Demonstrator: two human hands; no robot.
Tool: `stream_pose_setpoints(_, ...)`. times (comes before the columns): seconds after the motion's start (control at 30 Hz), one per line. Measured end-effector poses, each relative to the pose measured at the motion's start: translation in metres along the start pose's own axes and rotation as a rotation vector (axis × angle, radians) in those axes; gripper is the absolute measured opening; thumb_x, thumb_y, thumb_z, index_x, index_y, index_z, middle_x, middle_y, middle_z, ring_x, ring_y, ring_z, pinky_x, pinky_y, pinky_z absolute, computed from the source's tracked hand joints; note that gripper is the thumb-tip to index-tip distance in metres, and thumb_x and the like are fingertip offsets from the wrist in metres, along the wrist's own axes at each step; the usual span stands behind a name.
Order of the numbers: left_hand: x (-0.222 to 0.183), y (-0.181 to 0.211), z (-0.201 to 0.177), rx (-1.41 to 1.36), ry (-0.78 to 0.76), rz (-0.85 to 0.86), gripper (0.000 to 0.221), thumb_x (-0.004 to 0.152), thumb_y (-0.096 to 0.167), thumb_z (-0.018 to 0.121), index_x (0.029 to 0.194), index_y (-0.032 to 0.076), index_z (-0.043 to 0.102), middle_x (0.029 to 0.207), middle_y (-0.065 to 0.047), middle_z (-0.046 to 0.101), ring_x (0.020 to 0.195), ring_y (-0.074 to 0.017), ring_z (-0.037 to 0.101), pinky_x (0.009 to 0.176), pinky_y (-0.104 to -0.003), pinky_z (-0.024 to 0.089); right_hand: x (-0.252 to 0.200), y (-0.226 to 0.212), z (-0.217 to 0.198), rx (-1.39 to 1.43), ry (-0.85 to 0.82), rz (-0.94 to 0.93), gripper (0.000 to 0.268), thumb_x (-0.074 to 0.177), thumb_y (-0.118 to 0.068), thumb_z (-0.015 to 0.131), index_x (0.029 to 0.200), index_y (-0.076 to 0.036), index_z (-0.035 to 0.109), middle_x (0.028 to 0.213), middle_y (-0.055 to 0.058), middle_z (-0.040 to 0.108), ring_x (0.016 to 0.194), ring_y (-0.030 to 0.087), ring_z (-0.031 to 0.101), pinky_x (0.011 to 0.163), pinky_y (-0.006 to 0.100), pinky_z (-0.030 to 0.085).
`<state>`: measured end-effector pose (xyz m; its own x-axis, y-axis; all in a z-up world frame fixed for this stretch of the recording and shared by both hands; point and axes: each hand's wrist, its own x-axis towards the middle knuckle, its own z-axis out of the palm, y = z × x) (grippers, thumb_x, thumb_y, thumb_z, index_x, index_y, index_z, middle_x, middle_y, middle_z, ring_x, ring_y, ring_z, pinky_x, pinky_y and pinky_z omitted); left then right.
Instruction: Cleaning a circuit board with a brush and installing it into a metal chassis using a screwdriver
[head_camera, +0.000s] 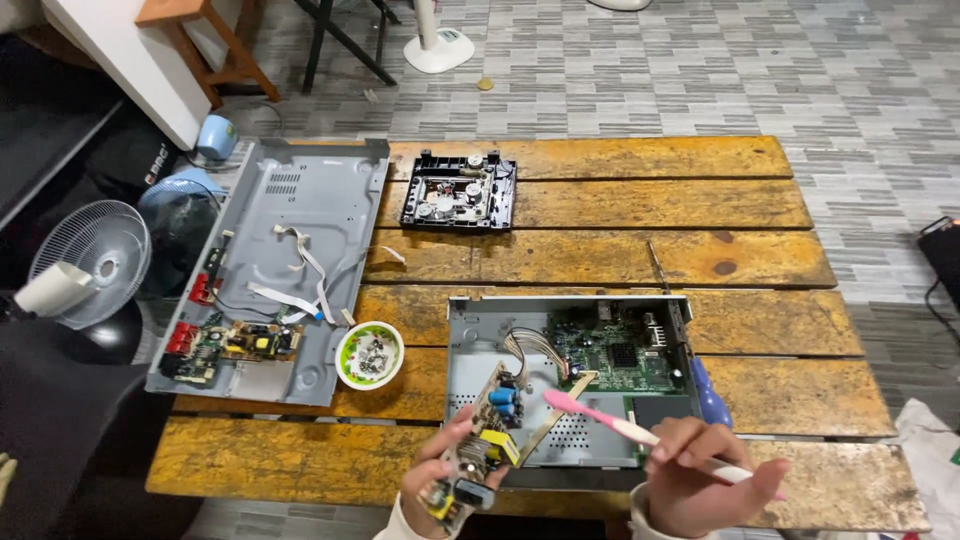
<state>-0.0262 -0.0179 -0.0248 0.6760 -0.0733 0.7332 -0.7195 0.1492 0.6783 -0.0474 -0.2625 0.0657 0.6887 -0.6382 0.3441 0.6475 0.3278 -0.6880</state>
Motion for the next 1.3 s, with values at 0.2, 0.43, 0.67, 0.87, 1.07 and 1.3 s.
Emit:
stream_pose_setpoints(0.2, 0.017, 0.046, 0.009, -0.029, -0.014, -0.143, 0.06, 0.083, -0.001, 0.083, 0.127, 0.017, 0.047, 0.14, -0.021, 0.053, 0.134, -0.0439, 0.053, 0.113, -0.06, 0.049, -0.022, 0.03, -0.006, -0.21, -0.385, -0.02, 0.044, 0.103, -0.014, 0.042, 0.062, -0.006, 0.058, 0.082, 0.015, 0.072, 0.05, 0.019, 0.065, 0.044, 0.025, 0.057)
stream_pose_setpoints(0.43, 0.014, 0.024, 0.012, -0.145, 0.018, 0.072, 0.062, 0.079, -0.004, 0.086, 0.121, 0.012, 0.043, 0.132, -0.023, 0.058, 0.128, -0.0432, 0.058, 0.11, -0.049, 0.053, -0.025, 0.019, -0.005, -0.071, -0.025, 0.09, 0.055, 0.108, -0.041, 0.033, 0.066, -0.009, 0.049, 0.068, 0.014, 0.059, 0.046, 0.022, 0.049, 0.034, 0.027, 0.041)
stream_pose_setpoints(0.67, 0.012, 0.027, 0.0, -0.003, -0.019, 0.082, 0.065, 0.078, 0.002, 0.089, 0.12, 0.013, 0.041, 0.132, -0.021, 0.057, 0.128, -0.0414, 0.06, 0.108, -0.047, 0.057, -0.026, 0.024, -0.024, 0.049, -0.419, -0.093, 0.053, 0.111, -0.036, 0.035, 0.082, 0.0, 0.06, 0.088, 0.021, 0.068, 0.067, 0.028, 0.074, 0.048, 0.03, 0.067)
stream_pose_setpoints(0.87, 0.018, 0.018, 0.005, -0.036, 0.071, 0.159, 0.062, 0.081, -0.002, 0.084, 0.121, 0.015, 0.04, 0.134, -0.018, 0.054, 0.128, -0.0416, 0.057, 0.108, -0.05, 0.057, -0.031, 0.023, -0.027, 0.042, -0.329, -0.109, 0.049, 0.109, -0.038, 0.036, 0.08, -0.004, 0.057, 0.088, 0.019, 0.066, 0.061, 0.027, 0.067, 0.05, 0.031, 0.061)
stream_pose_setpoints(1.07, 0.016, 0.025, -0.007, 0.137, 0.043, 0.131, 0.064, 0.079, -0.002, 0.086, 0.123, 0.015, 0.042, 0.134, -0.017, 0.053, 0.128, -0.042, 0.059, 0.108, -0.048, 0.058, -0.026, 0.026, -0.03, -0.087, -0.31, -0.313, 0.042, 0.096, -0.028, 0.039, 0.059, -0.012, 0.049, 0.057, 0.009, 0.059, 0.046, 0.018, 0.06, 0.044, 0.029, 0.049)
stream_pose_setpoints(1.3, 0.014, 0.017, -0.002, 0.069, -0.034, 0.209, 0.068, 0.081, -0.009, 0.084, 0.13, 0.013, 0.042, 0.137, -0.022, 0.05, 0.132, -0.0446, 0.053, 0.108, -0.051, 0.057, -0.029, 0.039, -0.019, -0.009, -0.601, -0.261, 0.041, 0.102, -0.022, 0.036, 0.069, -0.006, 0.054, 0.081, 0.015, 0.072, 0.056, 0.018, 0.075, 0.037, 0.021, 0.046)
